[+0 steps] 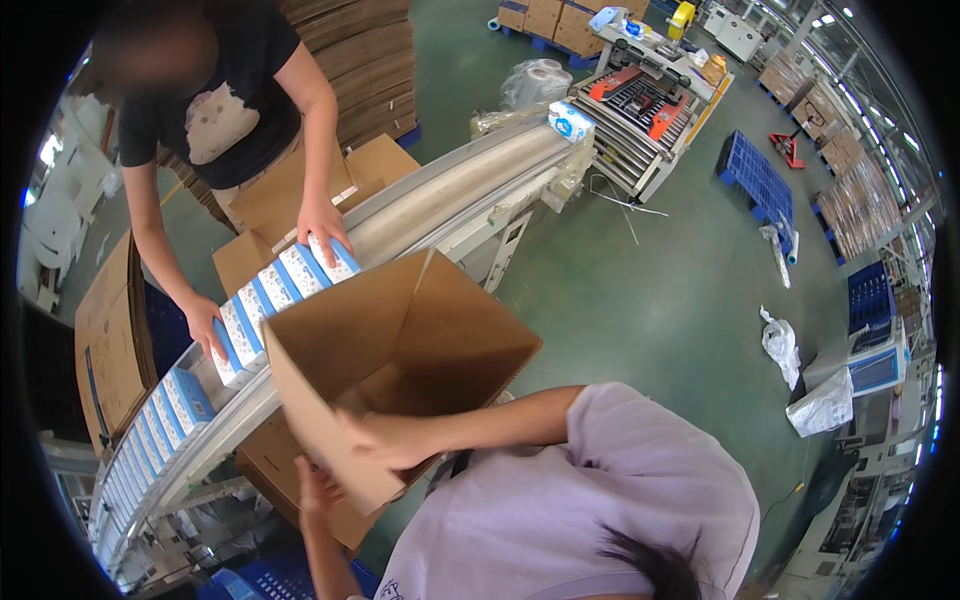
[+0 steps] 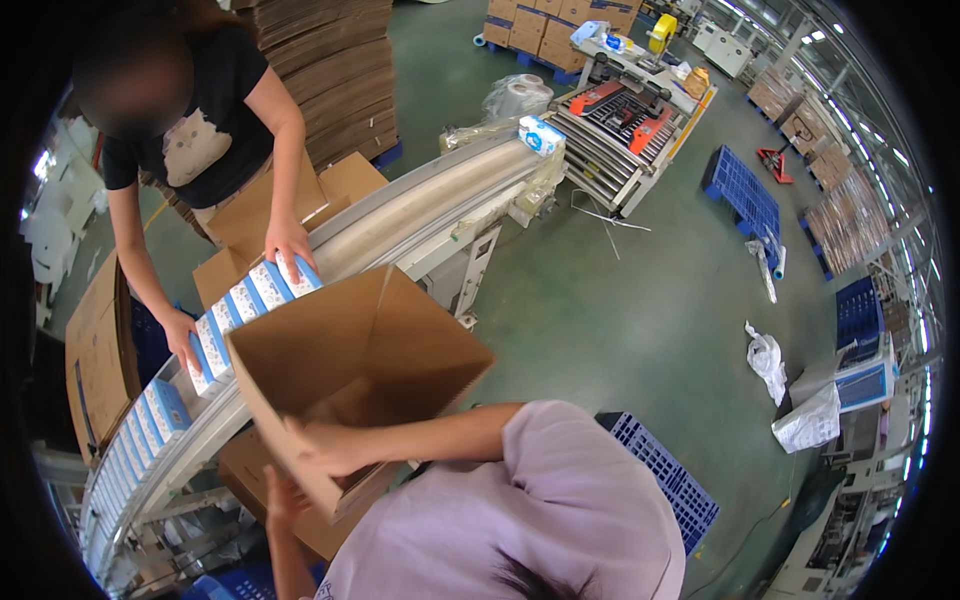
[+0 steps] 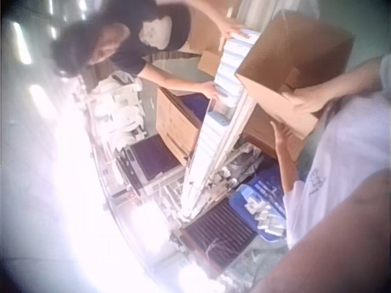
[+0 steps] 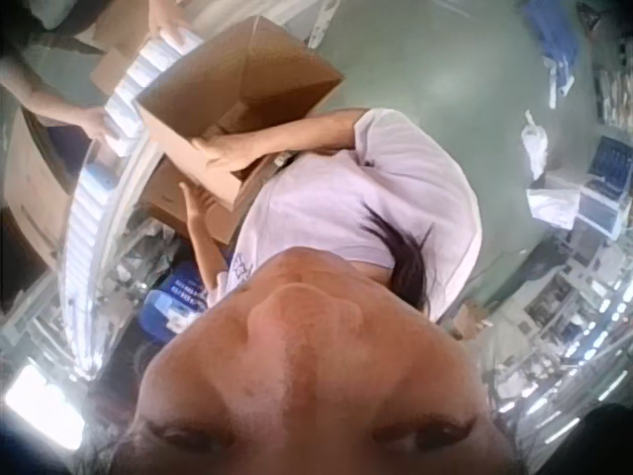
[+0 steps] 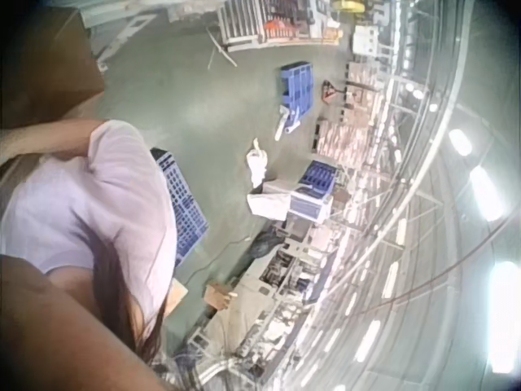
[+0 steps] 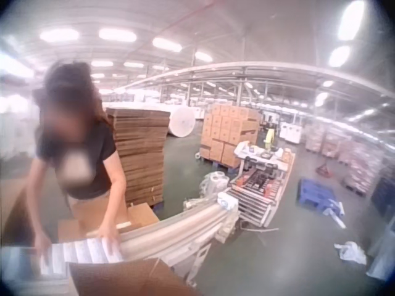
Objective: The person packs small white packages from a conveyor belt into cardboard boxes. They arrange the packages in rows, close the boxes, and move them to a nearby table. The person repeats this process multiple times.
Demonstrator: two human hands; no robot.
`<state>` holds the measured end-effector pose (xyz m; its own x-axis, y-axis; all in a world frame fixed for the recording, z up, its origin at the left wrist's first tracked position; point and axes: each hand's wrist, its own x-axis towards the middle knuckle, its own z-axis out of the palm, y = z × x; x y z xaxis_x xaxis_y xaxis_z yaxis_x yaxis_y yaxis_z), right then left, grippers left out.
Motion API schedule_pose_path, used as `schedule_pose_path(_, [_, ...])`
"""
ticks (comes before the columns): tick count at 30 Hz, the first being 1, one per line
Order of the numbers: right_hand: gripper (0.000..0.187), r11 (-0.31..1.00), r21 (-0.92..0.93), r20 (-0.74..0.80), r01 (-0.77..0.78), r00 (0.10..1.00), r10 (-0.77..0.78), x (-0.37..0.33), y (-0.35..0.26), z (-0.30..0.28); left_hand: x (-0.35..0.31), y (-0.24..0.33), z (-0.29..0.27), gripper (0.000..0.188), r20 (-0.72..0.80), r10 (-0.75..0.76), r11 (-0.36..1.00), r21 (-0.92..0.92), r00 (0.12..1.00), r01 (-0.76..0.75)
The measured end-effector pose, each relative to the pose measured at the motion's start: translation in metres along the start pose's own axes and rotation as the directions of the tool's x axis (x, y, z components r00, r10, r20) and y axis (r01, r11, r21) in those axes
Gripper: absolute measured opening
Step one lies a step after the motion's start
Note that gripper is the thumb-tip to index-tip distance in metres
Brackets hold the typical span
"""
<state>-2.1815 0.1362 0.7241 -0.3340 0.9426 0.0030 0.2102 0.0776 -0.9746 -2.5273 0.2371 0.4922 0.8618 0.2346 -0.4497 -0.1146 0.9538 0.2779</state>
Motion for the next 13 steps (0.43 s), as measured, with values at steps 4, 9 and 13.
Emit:
schedule_pose_path(4, [0.044,0.923,-0.155,-0.108,-0.351,0.935,0.337,0.026,0.081,0.082,0.107,-0.017,0.158,0.064,-0.152,0.567,0.776,0.43,0.81,-0.462])
schedule_pose_path(9, [0.055,0.777,-0.629,-0.003,-0.011,1.0,0.012,-0.015,0.037,0.012,0.082,0.006,0.185,0.045,-0.202,0.766,0.317,0.945,0.61,-0.085])
schedule_pose_path(13, [0.065,0.272,-0.733,-0.638,-0.624,0.769,0.043,-0.062,0.0,-0.086,0.022,0.027,0.138,0.046,-0.035,0.623,0.56,0.718,0.782,-0.414])
